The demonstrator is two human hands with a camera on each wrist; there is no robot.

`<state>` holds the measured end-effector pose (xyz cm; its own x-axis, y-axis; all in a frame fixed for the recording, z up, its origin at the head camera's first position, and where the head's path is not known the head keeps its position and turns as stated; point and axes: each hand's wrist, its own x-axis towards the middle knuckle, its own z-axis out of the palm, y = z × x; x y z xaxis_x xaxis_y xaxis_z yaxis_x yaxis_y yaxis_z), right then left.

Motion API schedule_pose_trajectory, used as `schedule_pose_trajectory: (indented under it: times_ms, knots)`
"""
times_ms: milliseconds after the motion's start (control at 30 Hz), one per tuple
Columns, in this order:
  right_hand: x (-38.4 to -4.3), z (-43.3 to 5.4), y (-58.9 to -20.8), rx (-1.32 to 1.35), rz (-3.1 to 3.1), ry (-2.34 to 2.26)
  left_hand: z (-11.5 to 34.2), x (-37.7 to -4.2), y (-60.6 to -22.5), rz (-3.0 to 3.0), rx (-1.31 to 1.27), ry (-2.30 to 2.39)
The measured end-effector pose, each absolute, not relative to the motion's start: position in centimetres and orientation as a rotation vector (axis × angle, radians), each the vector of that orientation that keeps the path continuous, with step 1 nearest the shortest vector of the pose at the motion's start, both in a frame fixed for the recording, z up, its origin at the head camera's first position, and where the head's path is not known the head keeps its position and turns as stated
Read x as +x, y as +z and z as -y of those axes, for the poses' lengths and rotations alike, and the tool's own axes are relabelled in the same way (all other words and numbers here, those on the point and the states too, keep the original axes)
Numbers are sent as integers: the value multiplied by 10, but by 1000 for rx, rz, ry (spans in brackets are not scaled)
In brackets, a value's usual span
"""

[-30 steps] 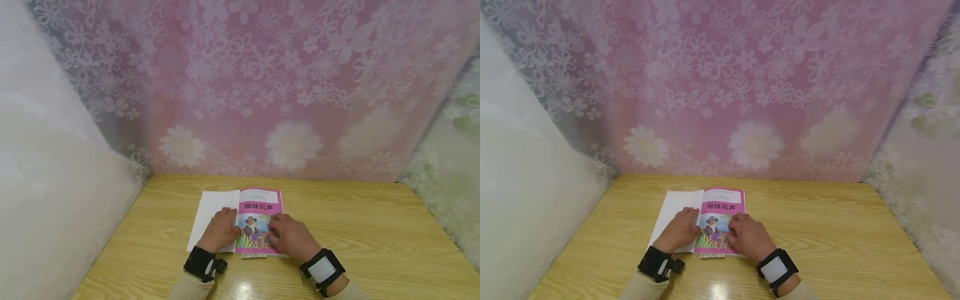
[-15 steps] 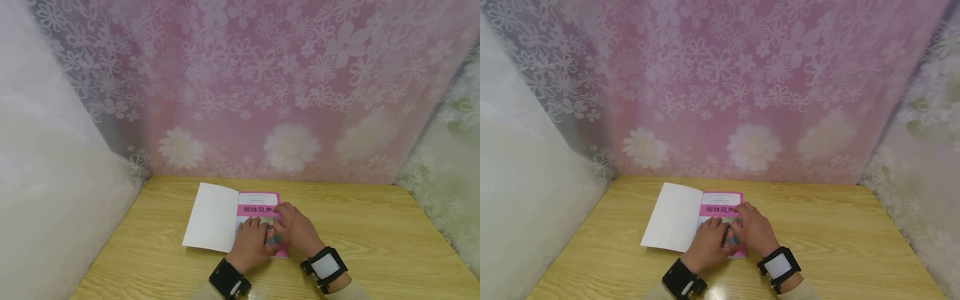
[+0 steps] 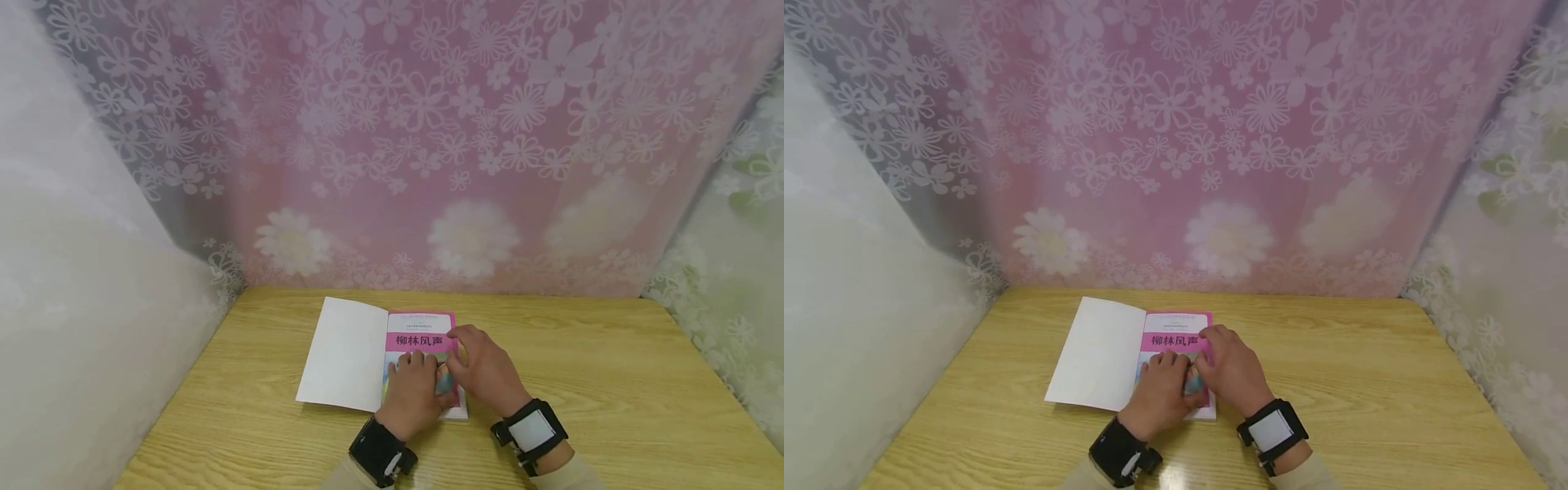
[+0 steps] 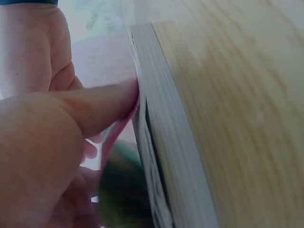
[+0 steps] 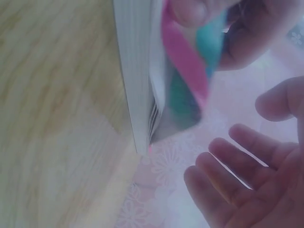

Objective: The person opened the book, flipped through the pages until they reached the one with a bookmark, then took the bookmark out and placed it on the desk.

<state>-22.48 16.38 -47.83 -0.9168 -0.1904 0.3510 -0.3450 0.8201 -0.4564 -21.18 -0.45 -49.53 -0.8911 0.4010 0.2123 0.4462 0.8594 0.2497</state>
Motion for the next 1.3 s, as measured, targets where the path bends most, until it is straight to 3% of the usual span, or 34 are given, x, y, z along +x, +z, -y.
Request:
schedule_pose_trajectory:
  times_ms: [300, 600, 733, 1067, 1167, 1300]
  knots:
    - [-225, -158, -481, 377, 2687, 767, 27, -227, -493, 2776, -571, -740]
    - [-219, -157, -489, 781, 2829, 661, 65, -237, -480, 2630, -455, -847]
    - [-218, -157, -492, 809, 2861, 635, 86, -240, -472, 2612, -427, -860]
    - [-217, -155, -496, 779, 2847, 560, 122, -243, -460, 2563, -746, -463]
    - [-217, -153, -495, 754, 2863, 559, 128, -241, -454, 2709, -857, -486]
    - [-218, -151, -494, 737, 2888, 572, 133, -235, -450, 3014, -815, -602]
